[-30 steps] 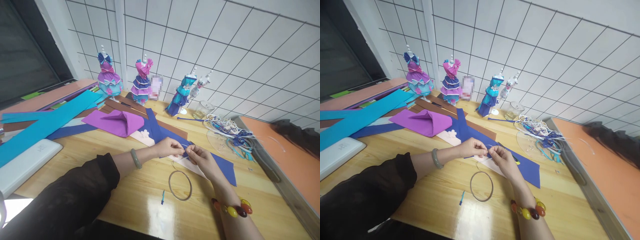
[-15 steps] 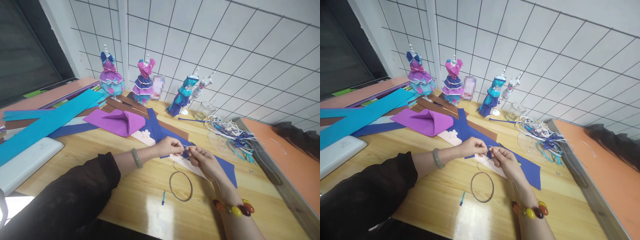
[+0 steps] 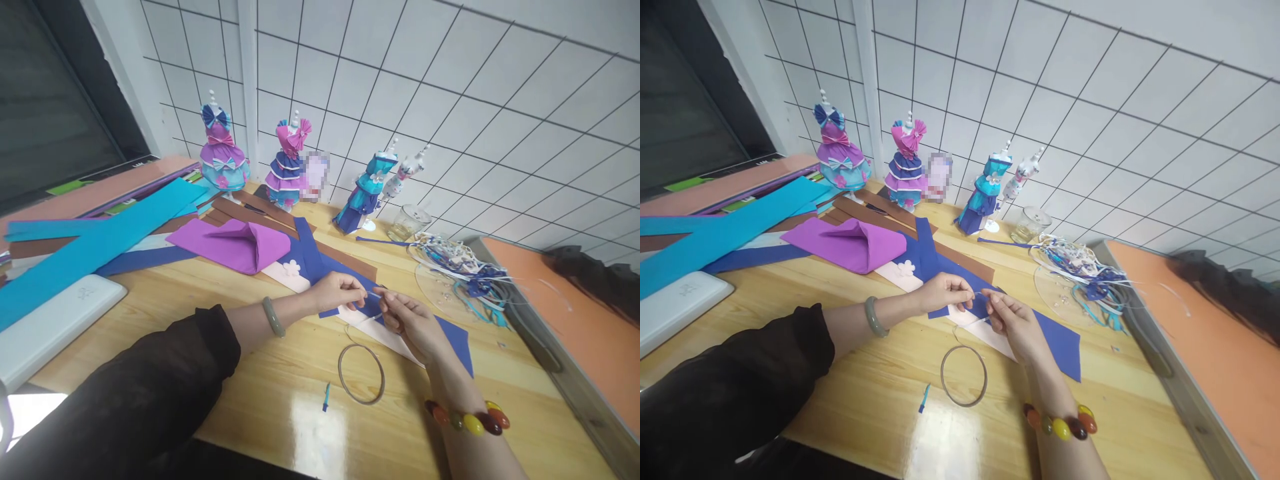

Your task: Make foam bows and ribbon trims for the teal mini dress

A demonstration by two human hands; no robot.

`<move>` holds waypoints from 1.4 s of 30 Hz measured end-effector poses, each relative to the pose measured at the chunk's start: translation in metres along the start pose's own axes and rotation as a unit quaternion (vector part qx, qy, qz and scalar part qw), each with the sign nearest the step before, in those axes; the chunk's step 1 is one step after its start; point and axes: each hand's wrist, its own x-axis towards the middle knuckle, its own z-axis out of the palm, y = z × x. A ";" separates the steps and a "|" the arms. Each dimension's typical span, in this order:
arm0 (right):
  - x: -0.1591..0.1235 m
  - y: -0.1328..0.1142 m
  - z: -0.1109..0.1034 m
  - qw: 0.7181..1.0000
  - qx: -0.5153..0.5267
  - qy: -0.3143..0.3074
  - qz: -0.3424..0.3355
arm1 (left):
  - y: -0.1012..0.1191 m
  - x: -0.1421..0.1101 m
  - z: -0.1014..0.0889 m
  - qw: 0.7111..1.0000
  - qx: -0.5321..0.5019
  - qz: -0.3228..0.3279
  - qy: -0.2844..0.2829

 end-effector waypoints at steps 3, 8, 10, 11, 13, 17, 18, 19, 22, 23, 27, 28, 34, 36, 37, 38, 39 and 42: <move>0.000 0.002 0.003 1.000 -0.026 0.002 -0.006 | -0.002 0.001 -0.001 1.000 0.006 0.003 -0.002; 0.000 0.005 0.008 0.993 -0.107 0.037 -0.039 | -0.004 0.001 -0.002 1.000 0.018 0.000 -0.008; 0.000 0.007 0.010 0.986 -0.142 0.055 -0.064 | -0.005 0.001 -0.001 1.000 0.015 0.001 -0.013; 0.000 0.007 0.010 0.982 -0.157 0.063 -0.077 | -0.005 0.001 -0.001 1.000 0.012 0.003 -0.014; 0.000 0.009 0.011 0.976 -0.180 0.076 -0.099 | -0.006 0.001 0.000 1.000 0.004 0.008 -0.014; 0.002 0.013 0.009 0.970 -0.204 0.073 -0.113 | -0.004 0.001 0.002 1.000 0.002 0.011 -0.012; 0.003 0.014 0.008 0.969 -0.209 0.069 -0.113 | -0.004 0.000 0.002 1.000 0.002 0.010 -0.013; 0.003 0.015 0.007 0.968 -0.215 0.065 -0.113 | -0.003 0.000 0.002 1.000 0.002 0.009 -0.014; 0.004 0.016 0.006 0.965 -0.231 0.057 -0.108 | -0.002 -0.001 0.003 1.000 0.006 0.004 -0.016; 0.004 0.017 0.005 0.964 -0.236 0.057 -0.107 | -0.002 -0.001 0.003 1.000 0.007 0.005 -0.018; 0.005 0.017 0.004 0.961 -0.246 0.062 -0.111 | -0.003 0.000 0.002 1.000 0.012 0.007 -0.024; 0.005 0.017 0.003 0.960 -0.246 0.064 -0.113 | -0.004 0.000 0.002 1.000 0.012 0.005 -0.025; 0.007 0.019 0.002 0.953 -0.261 0.083 -0.129 | -0.003 0.001 0.003 1.000 0.007 -0.007 -0.022; 0.005 0.020 0.004 0.945 -0.282 0.092 -0.140 | -0.002 0.000 0.004 1.000 0.009 -0.010 -0.015; 0.004 0.019 0.005 0.938 -0.297 0.098 -0.149 | -0.001 0.000 0.003 1.000 0.011 -0.011 -0.012; 0.003 0.019 0.006 0.930 -0.314 0.103 -0.161 | 0.000 -0.001 0.003 1.000 0.012 -0.014 -0.007; 0.001 0.018 0.007 0.920 -0.333 0.107 -0.176 | 0.000 -0.001 0.003 1.000 0.012 -0.016 -0.003; -0.002 0.015 0.011 0.888 -0.383 0.102 -0.232 | 0.001 -0.001 0.003 1.000 0.010 -0.023 0.009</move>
